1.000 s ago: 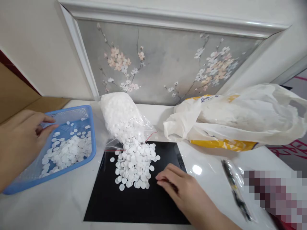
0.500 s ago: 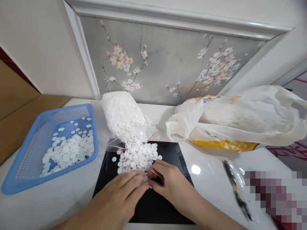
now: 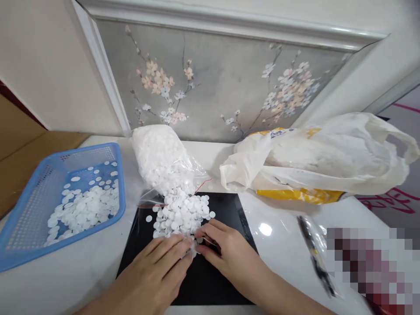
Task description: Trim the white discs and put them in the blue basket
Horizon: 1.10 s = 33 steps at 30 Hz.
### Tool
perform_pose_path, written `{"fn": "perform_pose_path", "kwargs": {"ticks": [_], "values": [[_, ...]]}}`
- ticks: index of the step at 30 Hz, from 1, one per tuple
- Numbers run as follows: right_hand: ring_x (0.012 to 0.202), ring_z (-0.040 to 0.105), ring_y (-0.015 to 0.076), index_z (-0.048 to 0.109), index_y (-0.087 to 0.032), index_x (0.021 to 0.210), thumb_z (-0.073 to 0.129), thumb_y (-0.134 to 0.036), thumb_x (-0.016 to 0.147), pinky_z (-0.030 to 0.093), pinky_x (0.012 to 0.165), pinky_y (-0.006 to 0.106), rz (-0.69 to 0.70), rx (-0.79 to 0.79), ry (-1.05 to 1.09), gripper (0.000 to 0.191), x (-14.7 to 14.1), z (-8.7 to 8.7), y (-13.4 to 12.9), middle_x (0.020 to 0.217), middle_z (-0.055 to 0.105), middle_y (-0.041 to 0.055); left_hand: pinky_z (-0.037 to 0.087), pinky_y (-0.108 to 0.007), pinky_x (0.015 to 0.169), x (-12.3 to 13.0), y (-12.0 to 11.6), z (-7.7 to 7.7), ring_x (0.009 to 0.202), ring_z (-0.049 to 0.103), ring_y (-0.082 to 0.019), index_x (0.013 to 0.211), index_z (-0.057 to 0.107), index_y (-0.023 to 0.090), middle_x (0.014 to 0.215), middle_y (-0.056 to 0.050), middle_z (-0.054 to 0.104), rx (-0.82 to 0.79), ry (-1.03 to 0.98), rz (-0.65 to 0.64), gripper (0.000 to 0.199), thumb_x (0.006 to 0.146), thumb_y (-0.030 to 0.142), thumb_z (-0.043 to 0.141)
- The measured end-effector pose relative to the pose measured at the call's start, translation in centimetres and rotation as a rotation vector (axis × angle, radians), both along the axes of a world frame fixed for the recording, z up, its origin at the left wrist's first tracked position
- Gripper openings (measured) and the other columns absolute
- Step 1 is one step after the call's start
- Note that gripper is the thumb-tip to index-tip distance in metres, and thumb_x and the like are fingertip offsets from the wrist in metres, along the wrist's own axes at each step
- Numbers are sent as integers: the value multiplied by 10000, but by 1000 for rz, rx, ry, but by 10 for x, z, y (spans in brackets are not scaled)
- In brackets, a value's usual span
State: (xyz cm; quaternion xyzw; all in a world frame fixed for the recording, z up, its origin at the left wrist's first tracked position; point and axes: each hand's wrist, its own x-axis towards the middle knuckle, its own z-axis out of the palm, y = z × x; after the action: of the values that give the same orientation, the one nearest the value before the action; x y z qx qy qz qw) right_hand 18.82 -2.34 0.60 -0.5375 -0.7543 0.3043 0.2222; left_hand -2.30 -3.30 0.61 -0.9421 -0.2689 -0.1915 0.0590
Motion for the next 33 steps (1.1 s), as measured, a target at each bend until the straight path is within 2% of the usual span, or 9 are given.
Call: {"fn": "perform_pose_path", "kwargs": {"ticks": [5, 9, 13, 17, 21, 26, 29, 31, 33], "values": [[628, 616, 122, 677, -204, 817, 664, -76, 804, 477, 590, 203, 40, 25, -61, 129, -7, -4, 4, 793, 608, -13, 324, -352, 1038, -2, -4, -6, 1089, 593, -207, 1096, 658, 178, 1119, -37, 723, 13, 39, -33, 246, 963, 191, 452], [615, 613, 116, 650, -192, 768, 591, -3, 785, 477, 579, 194, 85, 95, -94, 199, -3, -7, 5, 756, 605, -16, 417, -316, 952, 1, -2, 2, 1003, 619, -195, 1025, 663, 198, 1039, -26, 727, -172, -94, -10, 241, 928, 112, 460], [600, 601, 129, 652, -181, 804, 520, 1, 804, 467, 554, 212, 185, 239, -103, 225, 8, -6, 4, 734, 628, 4, 483, -262, 837, 11, 5, 19, 943, 615, -162, 934, 636, 221, 990, -23, 679, -614, -305, 111, 238, 883, 65, 463], [565, 581, 107, 644, -190, 813, 471, -73, 891, 444, 498, 188, 158, 404, 33, 223, 21, -4, -3, 721, 628, 11, 495, -250, 697, 29, 14, 26, 772, 621, -144, 956, 622, 216, 879, -7, 669, -1225, -502, 353, 116, 862, 189, 559], [560, 597, 98, 671, -197, 899, 490, -110, 932, 460, 488, 180, 103, 604, 123, 203, 34, -6, -12, 747, 630, 25, 520, -266, 713, 53, 22, 25, 774, 675, -170, 991, 671, 147, 812, -42, 714, -1795, -791, 335, 258, 791, 308, 693], [610, 639, 110, 687, -224, 1013, 492, -157, 945, 514, 516, 166, -99, 576, 165, 218, 47, -1, -18, 822, 639, 39, 543, -248, 692, 74, 27, 27, 735, 715, -175, 808, 717, 119, 771, -66, 753, -1875, -933, 429, 212, 721, 301, 786], [593, 643, 122, 625, -245, 1176, 415, -233, 988, 542, 533, 189, -255, 363, 158, 282, 55, 5, -21, 795, 648, 17, 557, -253, 732, 76, 28, 29, 780, 732, -187, 894, 734, 125, 823, -83, 771, -1886, -949, 477, 257, 731, 316, 788], [553, 634, 130, 563, -250, 1256, 382, -287, 1003, 553, 538, 206, -286, 222, 127, 313, 58, 8, -24, 703, 634, -18, 562, -259, 758, 75, 29, 29, 812, 737, -199, 935, 740, 122, 850, -97, 777, -1907, -955, 496, 296, 732, 332, 790], [629, 665, 148, 505, -243, 1327, 395, -330, 999, 573, 597, 228, -257, 163, 88, 357, 59, 9, -26, 749, 655, -3, 566, -257, 755, 74, 29, 28, 809, 741, -201, 936, 744, 120, 858, -106, 782, -1922, -979, 501, 305, 727, 336, 795]]}}
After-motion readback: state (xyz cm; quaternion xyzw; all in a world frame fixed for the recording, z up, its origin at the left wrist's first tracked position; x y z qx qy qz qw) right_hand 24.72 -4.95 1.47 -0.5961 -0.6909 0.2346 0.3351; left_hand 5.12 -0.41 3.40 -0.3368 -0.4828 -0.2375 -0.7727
